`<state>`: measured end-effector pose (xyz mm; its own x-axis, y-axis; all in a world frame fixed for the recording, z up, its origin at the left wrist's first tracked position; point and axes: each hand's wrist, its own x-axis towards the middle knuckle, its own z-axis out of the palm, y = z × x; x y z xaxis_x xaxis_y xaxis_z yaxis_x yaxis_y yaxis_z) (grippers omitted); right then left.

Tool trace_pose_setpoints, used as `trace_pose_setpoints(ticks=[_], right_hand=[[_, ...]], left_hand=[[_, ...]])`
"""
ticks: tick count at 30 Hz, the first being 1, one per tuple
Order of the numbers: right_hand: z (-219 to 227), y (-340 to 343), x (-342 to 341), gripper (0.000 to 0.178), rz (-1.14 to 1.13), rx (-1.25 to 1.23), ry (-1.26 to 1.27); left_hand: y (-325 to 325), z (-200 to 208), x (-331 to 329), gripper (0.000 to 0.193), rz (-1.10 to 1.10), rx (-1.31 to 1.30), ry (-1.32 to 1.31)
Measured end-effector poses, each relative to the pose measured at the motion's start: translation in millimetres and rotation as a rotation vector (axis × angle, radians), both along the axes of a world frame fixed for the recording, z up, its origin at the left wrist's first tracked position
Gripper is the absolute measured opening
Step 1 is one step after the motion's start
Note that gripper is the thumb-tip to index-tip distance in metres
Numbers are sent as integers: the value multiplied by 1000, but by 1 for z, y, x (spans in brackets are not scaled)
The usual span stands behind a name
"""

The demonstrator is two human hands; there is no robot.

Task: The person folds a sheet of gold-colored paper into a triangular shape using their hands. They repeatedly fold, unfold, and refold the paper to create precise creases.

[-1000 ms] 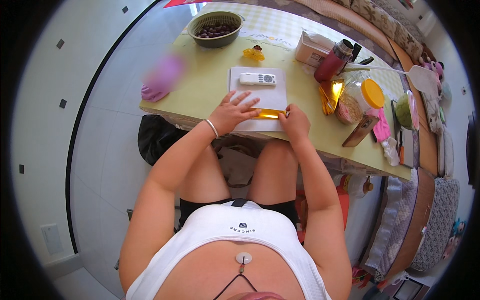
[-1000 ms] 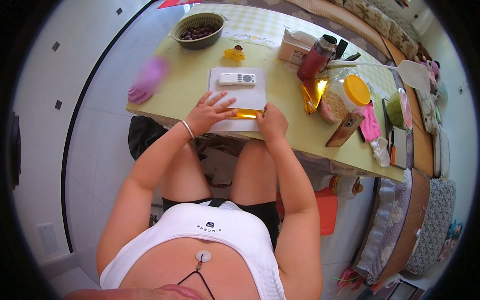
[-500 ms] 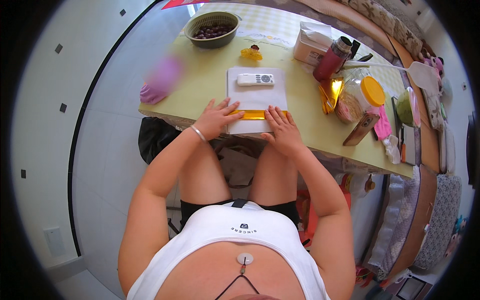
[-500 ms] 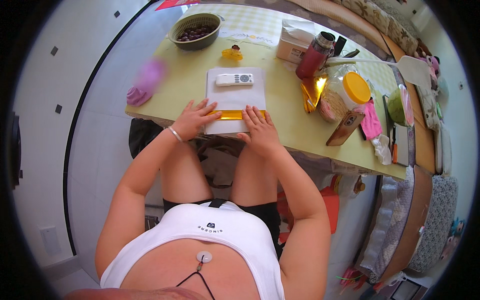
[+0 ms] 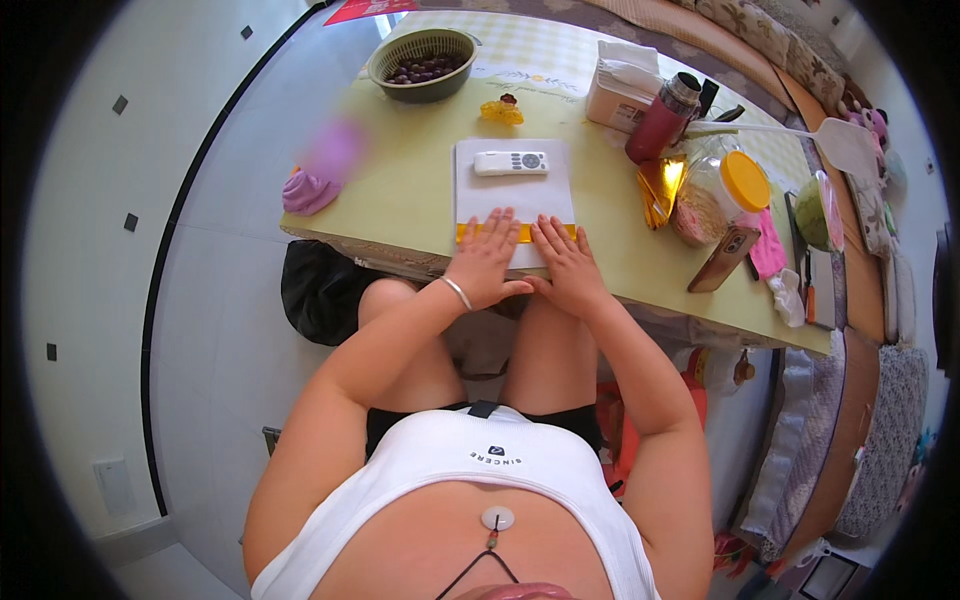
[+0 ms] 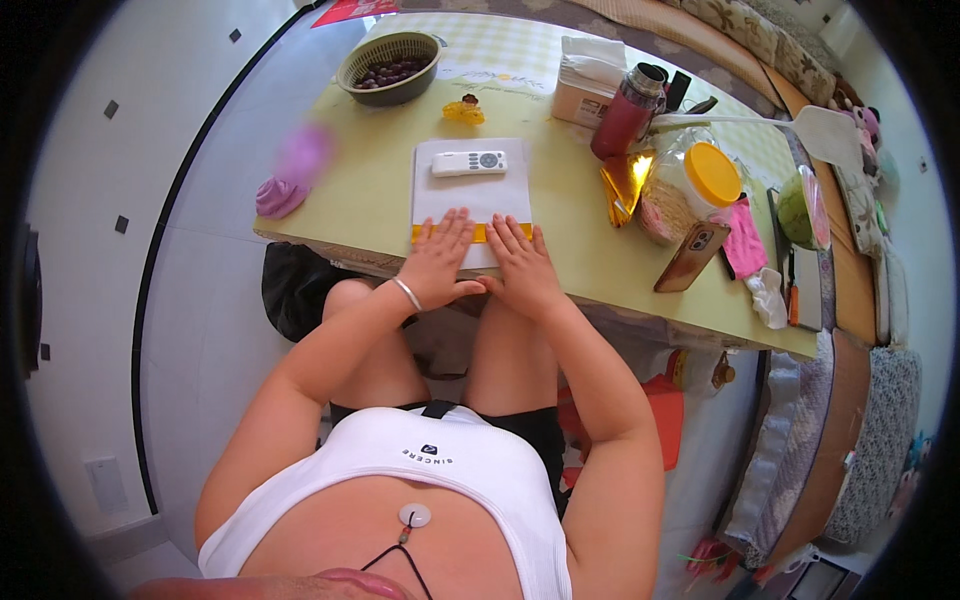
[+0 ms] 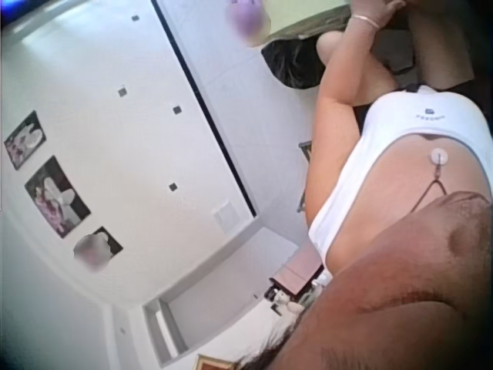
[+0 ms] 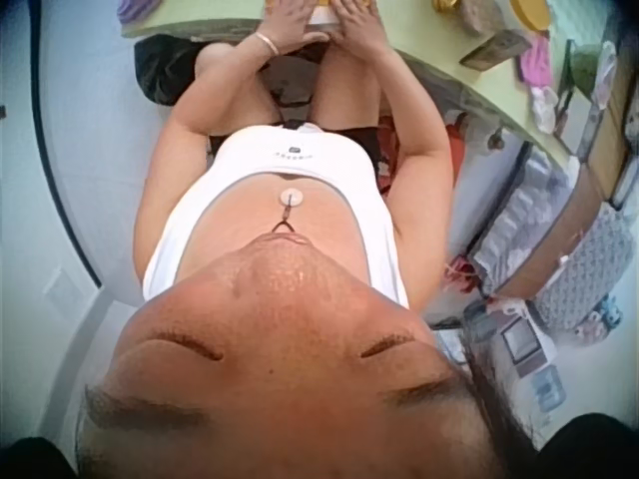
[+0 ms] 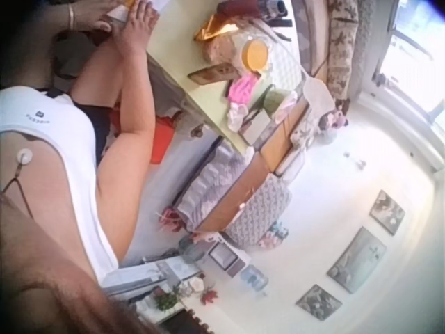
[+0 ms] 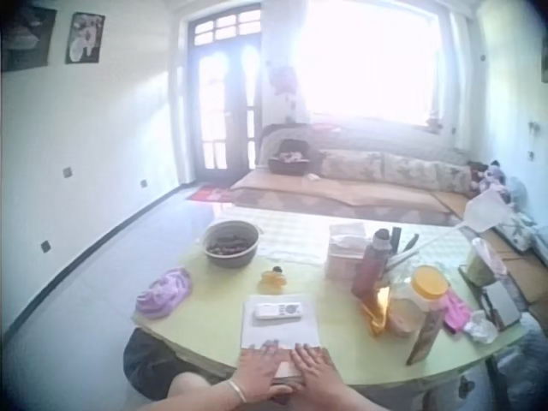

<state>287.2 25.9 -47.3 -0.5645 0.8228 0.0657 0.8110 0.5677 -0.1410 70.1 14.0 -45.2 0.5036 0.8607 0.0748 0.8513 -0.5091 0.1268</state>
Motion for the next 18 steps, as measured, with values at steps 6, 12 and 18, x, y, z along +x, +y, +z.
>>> trace_pose_setpoints(ticks=[6,12,18], right_hand=[[-6,2,9,65,-10,-34,250],[-9,10,20,37,-53,39,388],[36,29,3,25,112,318,-165]], left_hand=[[-21,-5,-49,107,117,-19,-16],[-19,7,-56,89,119,32,17],[10,32,-49,58,142,62,64]])
